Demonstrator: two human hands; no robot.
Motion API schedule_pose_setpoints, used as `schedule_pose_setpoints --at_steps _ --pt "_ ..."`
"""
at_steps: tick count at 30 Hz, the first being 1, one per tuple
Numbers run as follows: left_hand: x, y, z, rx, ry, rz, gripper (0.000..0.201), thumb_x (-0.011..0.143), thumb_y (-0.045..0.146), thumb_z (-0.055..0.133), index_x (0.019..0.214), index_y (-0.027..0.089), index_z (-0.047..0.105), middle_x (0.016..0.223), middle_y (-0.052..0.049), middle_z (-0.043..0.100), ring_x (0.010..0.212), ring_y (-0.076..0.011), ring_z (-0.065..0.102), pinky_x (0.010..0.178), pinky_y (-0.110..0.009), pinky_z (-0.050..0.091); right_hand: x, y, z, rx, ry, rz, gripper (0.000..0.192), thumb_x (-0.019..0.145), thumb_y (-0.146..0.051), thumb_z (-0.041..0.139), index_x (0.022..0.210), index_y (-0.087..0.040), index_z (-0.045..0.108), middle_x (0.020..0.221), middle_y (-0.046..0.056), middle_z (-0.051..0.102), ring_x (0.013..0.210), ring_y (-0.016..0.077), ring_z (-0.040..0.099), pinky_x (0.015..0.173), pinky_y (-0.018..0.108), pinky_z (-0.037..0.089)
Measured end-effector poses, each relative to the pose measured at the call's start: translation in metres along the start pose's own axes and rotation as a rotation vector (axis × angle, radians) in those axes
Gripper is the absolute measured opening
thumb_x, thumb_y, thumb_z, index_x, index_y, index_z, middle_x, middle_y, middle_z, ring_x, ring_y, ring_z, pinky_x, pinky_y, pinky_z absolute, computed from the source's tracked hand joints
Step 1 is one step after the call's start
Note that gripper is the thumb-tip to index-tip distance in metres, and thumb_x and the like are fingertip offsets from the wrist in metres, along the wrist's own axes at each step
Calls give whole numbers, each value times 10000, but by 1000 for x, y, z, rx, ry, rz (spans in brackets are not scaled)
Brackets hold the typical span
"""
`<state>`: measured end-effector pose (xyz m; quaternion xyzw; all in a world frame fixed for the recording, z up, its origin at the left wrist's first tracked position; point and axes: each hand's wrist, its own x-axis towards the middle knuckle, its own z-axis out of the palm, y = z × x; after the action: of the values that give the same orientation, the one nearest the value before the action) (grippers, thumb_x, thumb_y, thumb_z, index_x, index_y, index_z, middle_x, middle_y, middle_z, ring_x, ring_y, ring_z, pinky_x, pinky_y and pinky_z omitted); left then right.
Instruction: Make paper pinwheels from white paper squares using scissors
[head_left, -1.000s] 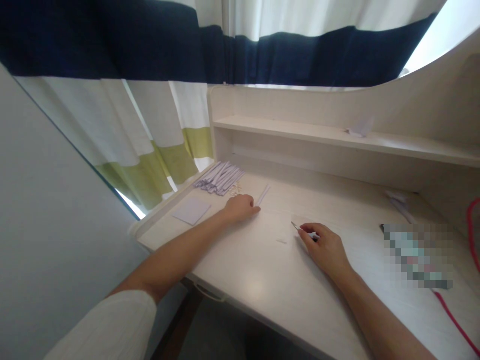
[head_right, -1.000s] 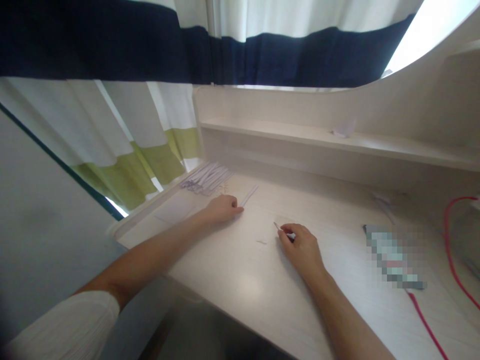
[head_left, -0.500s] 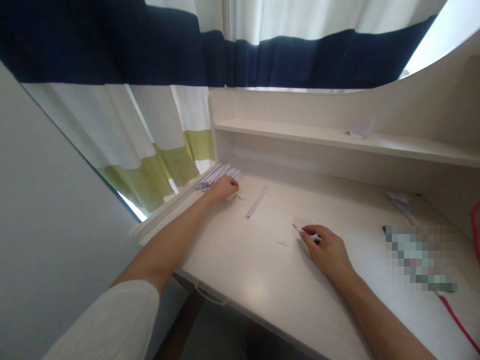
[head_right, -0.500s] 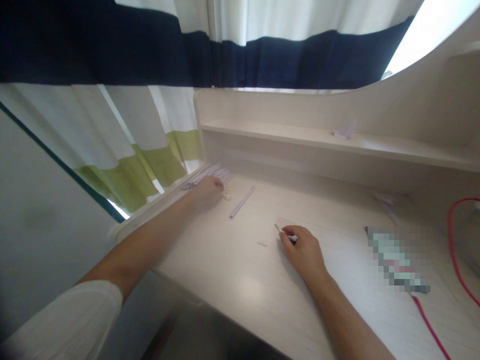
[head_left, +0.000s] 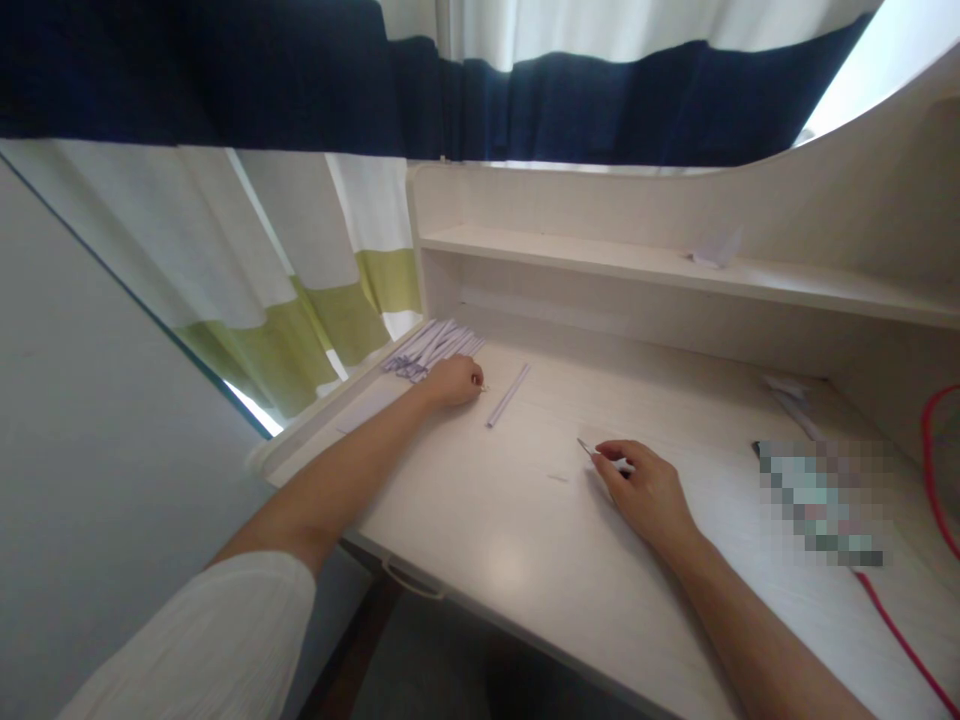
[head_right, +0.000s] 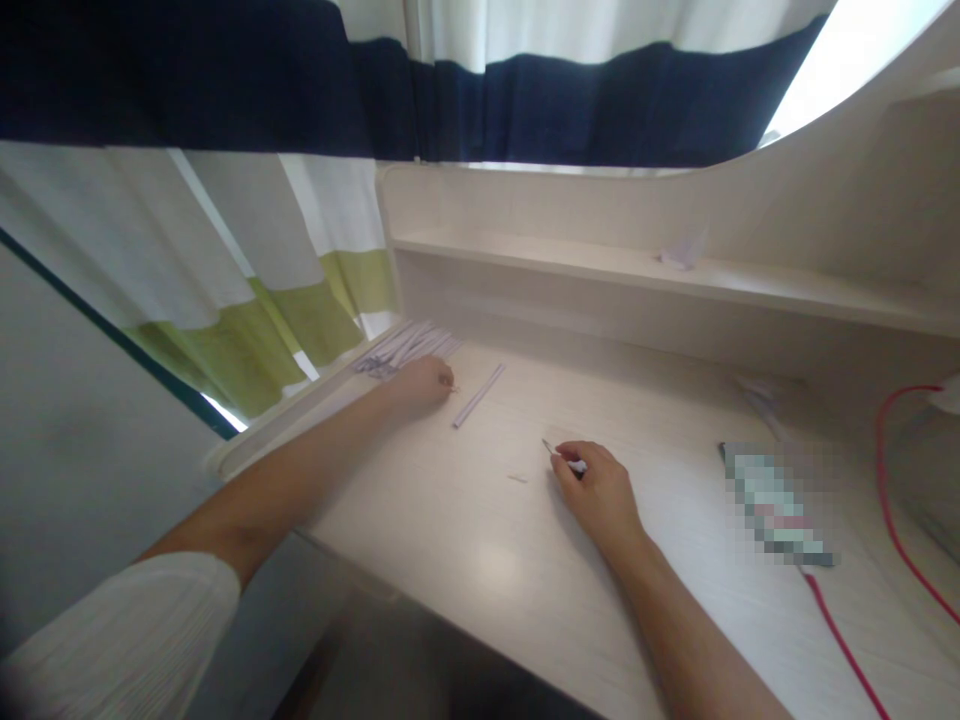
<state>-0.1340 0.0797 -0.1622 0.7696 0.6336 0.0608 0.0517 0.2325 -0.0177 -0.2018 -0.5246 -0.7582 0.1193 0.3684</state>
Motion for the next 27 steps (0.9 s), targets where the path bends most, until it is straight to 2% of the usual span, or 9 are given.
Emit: schedule_pose_setpoints --at_steps 5,8,12,17,21,27 --pt "3 6 -5 55 25 90 368 1007 376 644 1317 179 635 1346 -124 641 1148 -253 662 972 -476 587 0 -3 -1 0 13 -3 267 921 -408 631 976 -191 776 967 96 793 891 264 739 909 433 569" --pt "1 7 -8 46 69 94 284 994 373 655 1184 165 688 1264 -110 678 1153 -252 652 1009 -487 551 1 -5 -3 0 11 -6 260 921 -405 632 959 -191 773 963 96 794 895 265 739 901 428 569" --pt "-4 5 -11 -11 152 53 107 899 268 682 914 174 729 1050 -115 732 1085 -265 661 975 -400 508 1 -7 -4 2 15 -10 247 923 -399 627 947 -198 769 951 96 796 881 263 739 887 423 572" --pt "-11 10 -9 -111 218 16 126 822 228 653 919 186 721 1000 -103 744 969 -245 668 860 -339 498 1 -6 -3 10 10 -15 242 920 -393 628 949 -197 766 946 96 794 873 260 738 878 415 572" --pt "-21 28 -7 -189 250 56 167 865 246 594 964 177 709 1029 -97 745 947 -220 662 856 -325 498 0 -7 -3 10 11 -6 237 919 -381 628 960 -192 765 961 97 793 895 262 737 880 415 567" --pt "-36 74 5 -255 216 206 179 901 260 569 967 190 721 995 -75 755 966 -215 667 902 -325 508 0 -9 -2 13 5 7 226 919 -368 625 941 -194 768 955 88 794 884 252 737 861 399 568"
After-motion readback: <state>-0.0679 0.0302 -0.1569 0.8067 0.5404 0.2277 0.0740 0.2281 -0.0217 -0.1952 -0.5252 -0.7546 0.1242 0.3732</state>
